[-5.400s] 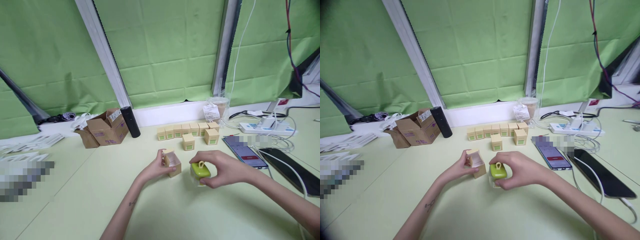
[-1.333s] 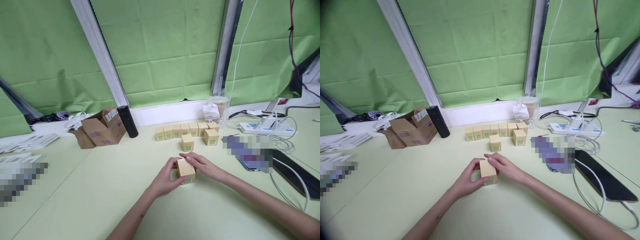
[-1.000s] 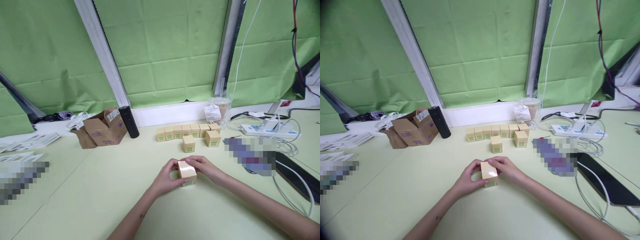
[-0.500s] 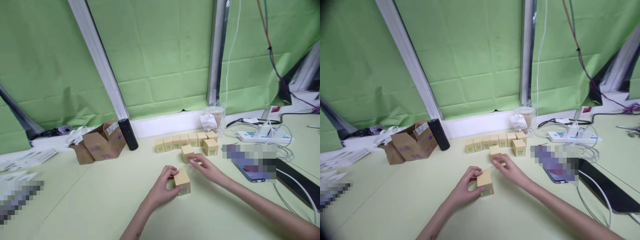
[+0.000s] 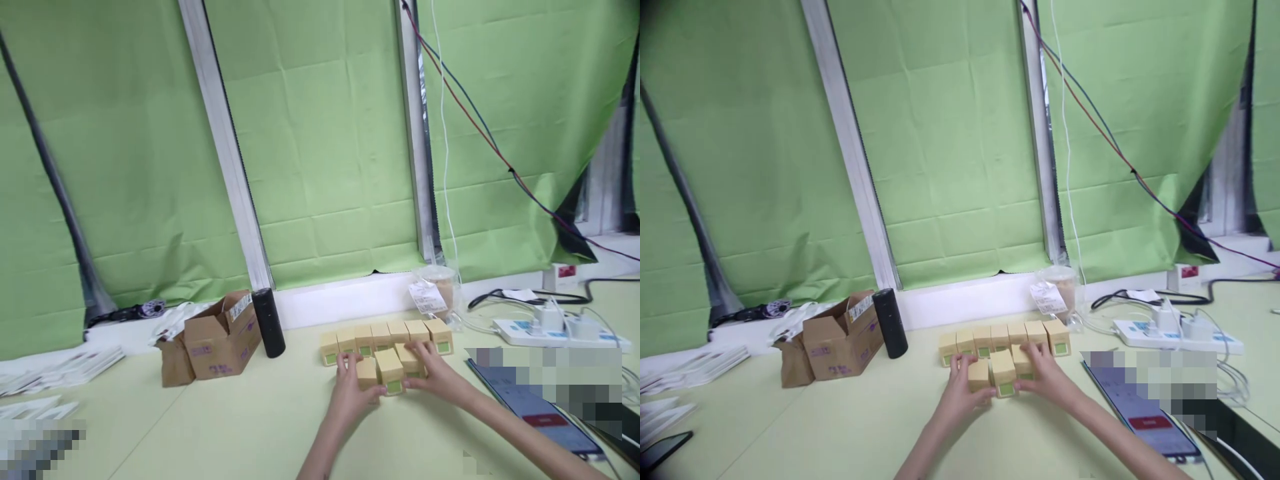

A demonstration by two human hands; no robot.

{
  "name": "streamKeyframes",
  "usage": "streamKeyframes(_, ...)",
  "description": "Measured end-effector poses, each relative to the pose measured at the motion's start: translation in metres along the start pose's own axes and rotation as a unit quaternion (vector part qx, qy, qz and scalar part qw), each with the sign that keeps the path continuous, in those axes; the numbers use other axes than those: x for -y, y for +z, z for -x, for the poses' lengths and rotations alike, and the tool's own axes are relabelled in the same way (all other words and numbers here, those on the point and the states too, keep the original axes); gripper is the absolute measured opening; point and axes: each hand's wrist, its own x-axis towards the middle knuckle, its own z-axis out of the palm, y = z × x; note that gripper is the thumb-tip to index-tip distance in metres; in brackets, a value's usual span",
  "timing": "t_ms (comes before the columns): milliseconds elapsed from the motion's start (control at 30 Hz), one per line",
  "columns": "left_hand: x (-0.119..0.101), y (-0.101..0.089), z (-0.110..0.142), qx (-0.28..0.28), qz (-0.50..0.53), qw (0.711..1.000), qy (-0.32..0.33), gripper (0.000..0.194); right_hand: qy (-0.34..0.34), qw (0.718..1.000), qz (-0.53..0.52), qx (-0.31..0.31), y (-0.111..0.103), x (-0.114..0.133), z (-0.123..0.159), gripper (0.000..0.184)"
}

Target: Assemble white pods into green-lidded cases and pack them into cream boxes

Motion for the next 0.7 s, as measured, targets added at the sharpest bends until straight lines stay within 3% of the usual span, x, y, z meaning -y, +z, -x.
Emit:
streamKeyframes(167, 0.009, -0.011, -0.009, -0.044, -0.026, 0.999, 0.001, 0.043, -0.025, 0.999, 0.029, 0.007, 0.026, 0.029, -0.018, 0.031)
streamKeyframes(367, 0.027, -0.029, -0.020, -0.111, -0.018, 0.994, 0.012, 0.047, -0.039, 0.997, 0.071, 0.020, 0.037, 0.054, -0.033, 0.038)
streamKeyframes(567, 0.050, -0.014, -0.031, -0.197, 0.041, 0.979, -0.026, 0.097, -0.080, 0.986, 0.131, 0.068, -0.003, 0.021, -0.053, 0.040)
streamKeyframes(700, 0.070, -0.011, -0.037, -0.194, 0.108, 0.973, -0.056, 0.117, -0.061, 0.978, 0.187, 0.070, -0.025, -0.013, -0.072, 0.053)
